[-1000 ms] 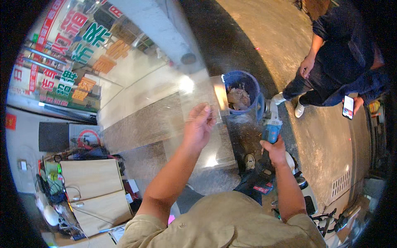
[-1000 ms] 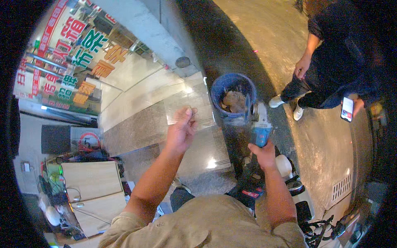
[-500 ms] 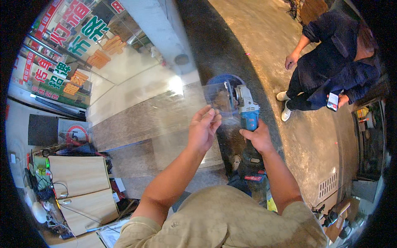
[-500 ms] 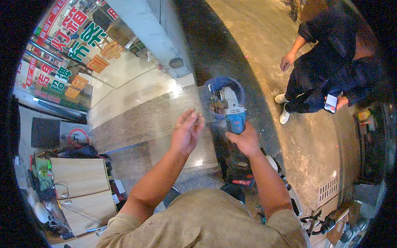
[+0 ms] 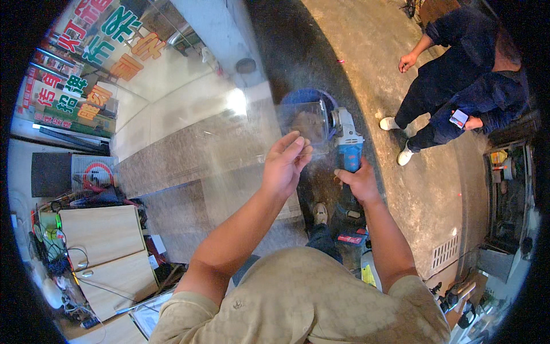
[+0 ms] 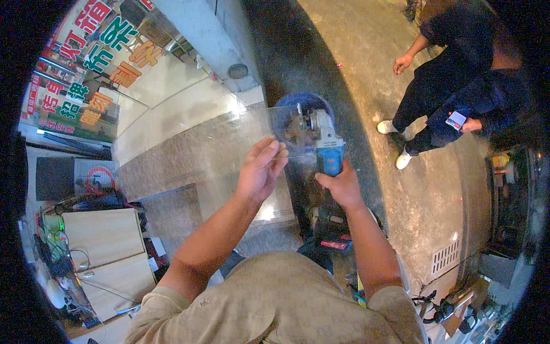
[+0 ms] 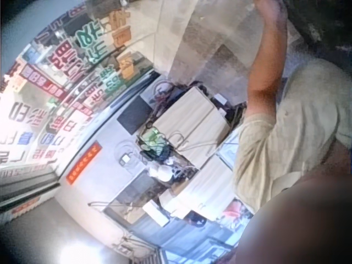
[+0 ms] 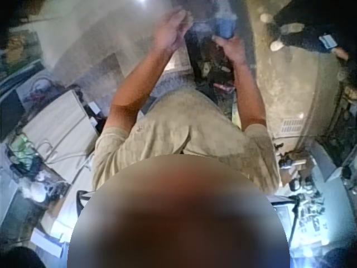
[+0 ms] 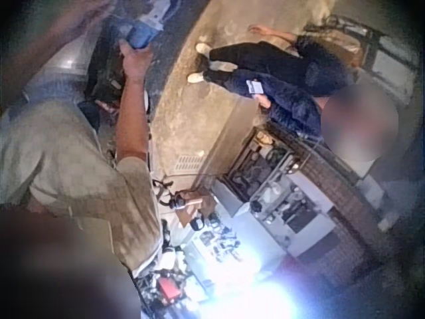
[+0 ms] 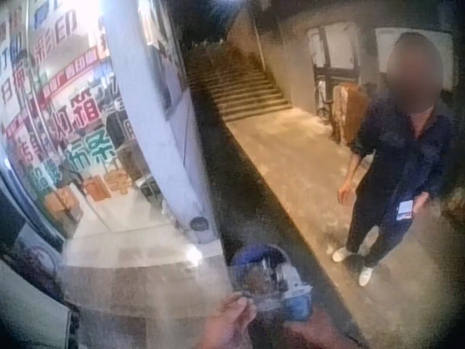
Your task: The person uses a handheld angle grinder to cut a rectangular acrylic sheet on a workbench, then moves to a cutting mat to measure and mark another acrylic sheet with a ruler and marker. The person handles the acrylic pieces and tools throughout.
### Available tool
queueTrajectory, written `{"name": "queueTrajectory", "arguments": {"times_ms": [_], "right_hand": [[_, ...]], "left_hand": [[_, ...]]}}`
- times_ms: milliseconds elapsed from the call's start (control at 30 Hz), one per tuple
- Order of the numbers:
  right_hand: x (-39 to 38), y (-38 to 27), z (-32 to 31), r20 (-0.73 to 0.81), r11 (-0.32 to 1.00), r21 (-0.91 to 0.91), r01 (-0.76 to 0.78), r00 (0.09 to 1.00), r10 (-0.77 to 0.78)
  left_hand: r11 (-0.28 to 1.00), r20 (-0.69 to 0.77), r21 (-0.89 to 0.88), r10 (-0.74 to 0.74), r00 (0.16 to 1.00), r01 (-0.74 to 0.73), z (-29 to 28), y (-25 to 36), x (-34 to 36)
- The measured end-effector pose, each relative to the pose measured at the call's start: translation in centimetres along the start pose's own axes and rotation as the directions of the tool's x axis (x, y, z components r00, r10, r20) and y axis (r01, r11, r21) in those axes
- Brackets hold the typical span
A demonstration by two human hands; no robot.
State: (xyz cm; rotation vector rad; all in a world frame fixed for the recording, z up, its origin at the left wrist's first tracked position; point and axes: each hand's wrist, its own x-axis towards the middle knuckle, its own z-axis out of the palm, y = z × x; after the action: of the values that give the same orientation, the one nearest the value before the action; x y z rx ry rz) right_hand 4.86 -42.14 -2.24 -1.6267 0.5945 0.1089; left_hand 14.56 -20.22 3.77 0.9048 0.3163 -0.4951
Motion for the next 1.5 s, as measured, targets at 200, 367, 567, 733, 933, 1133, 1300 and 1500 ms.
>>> {"name": "queueTrajectory", "arguments": {"times_ms": [200,367,567,733,933,1133,1300,1500], "right_hand": [[0.1,0.5,0.3,-0.051,0.997,-0.02,0.073,0.996,-0.074],[0.4,1.3,0.6,-0.055,0.997,0.02,0.071,0.996,-0.07],[0.8,1.8,0.5,-0.053,0.999,0.005,0.046,0.998,-0.046],[0.7,1.8,0.4,-0.072,0.999,-0.002,0.044,0.996,-0.044],[0.7,1.8,0.4,-0.077,0.995,0.046,0.087,0.994,-0.083],[0.7,1.9,0.3,-0.108,0.991,0.003,0.13,0.986,-0.129],[0.5,1.5,0.1,-0.082,0.997,-0.082,-0.007,0.997,0.0],[0.1,1.7,-0.1,-0.066,0.998,-0.06,0.011,0.998,-0.015]], "left_hand": [[0.999,-0.007,-0.041,0.001,1.0,-0.001,0.3,-0.7,0.1],[0.999,0.013,-0.034,0.009,1.0,-0.009,0.2,-0.9,0.4],[0.999,0.026,-0.039,0.015,1.0,-0.014,-0.4,-1.1,0.8],[0.999,0.023,-0.035,-0.017,1.0,0.018,-0.6,-1.4,0.7],[0.997,0.066,-0.068,-0.018,0.998,0.023,-0.9,-2.0,0.7],[0.998,0.042,-0.06,-0.017,0.999,0.019,-0.9,-2.0,0.5],[0.999,0.018,-0.038,-0.007,1.0,0.008,-0.4,-1.9,0.6],[0.999,0.025,-0.031,0.031,0.999,-0.03,-0.2,-1.6,1.6]]}}
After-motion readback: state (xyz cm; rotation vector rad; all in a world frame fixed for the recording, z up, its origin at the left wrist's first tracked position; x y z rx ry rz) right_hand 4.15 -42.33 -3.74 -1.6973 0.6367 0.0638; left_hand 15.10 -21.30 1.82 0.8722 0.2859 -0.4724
